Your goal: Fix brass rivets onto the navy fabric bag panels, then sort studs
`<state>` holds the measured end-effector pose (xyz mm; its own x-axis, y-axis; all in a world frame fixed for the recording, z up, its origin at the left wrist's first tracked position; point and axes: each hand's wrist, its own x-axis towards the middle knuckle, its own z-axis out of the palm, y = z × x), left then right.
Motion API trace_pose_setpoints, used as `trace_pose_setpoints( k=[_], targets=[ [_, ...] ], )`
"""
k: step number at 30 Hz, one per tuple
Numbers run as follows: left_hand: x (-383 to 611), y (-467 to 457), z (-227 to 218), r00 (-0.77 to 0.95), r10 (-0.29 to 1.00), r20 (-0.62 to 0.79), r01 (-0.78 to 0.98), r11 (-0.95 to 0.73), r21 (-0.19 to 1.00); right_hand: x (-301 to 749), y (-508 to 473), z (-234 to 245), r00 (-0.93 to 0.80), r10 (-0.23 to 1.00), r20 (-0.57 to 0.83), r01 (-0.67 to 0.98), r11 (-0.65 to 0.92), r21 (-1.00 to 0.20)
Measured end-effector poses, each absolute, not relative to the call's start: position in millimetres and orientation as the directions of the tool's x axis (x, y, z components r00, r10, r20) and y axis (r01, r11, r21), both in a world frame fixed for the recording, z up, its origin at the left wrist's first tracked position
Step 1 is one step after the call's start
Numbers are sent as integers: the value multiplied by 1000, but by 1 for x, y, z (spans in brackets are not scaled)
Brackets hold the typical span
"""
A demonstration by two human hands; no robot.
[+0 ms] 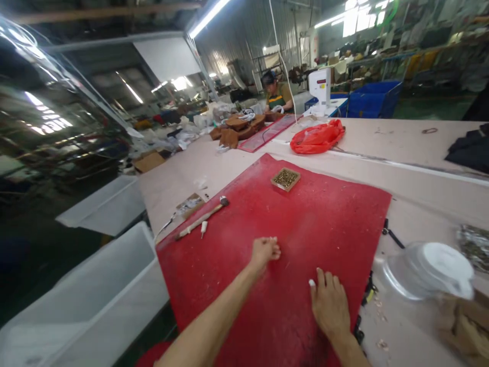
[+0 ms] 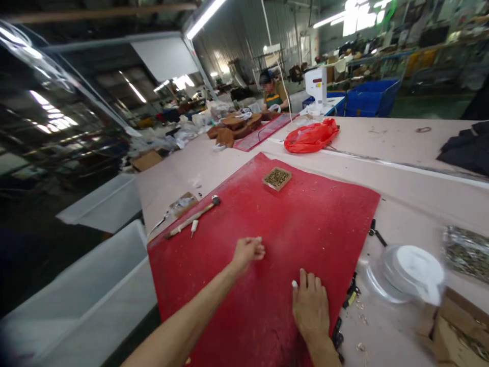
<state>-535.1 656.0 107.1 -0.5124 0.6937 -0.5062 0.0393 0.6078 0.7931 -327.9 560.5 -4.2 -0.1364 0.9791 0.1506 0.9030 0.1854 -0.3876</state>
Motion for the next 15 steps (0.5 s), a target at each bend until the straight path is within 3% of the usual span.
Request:
trace_pose_setpoints(
  k=[6, 15],
  targets=[
    [-557, 852, 99, -546, 667, -507, 76, 642, 763, -341, 569, -25, -187, 975, 124, 922, 217, -321],
    [-535, 970, 113, -541, 726, -425, 248, 621, 744, -348, 594, -31, -103, 989, 102, 938, 130, -322]
  ],
)
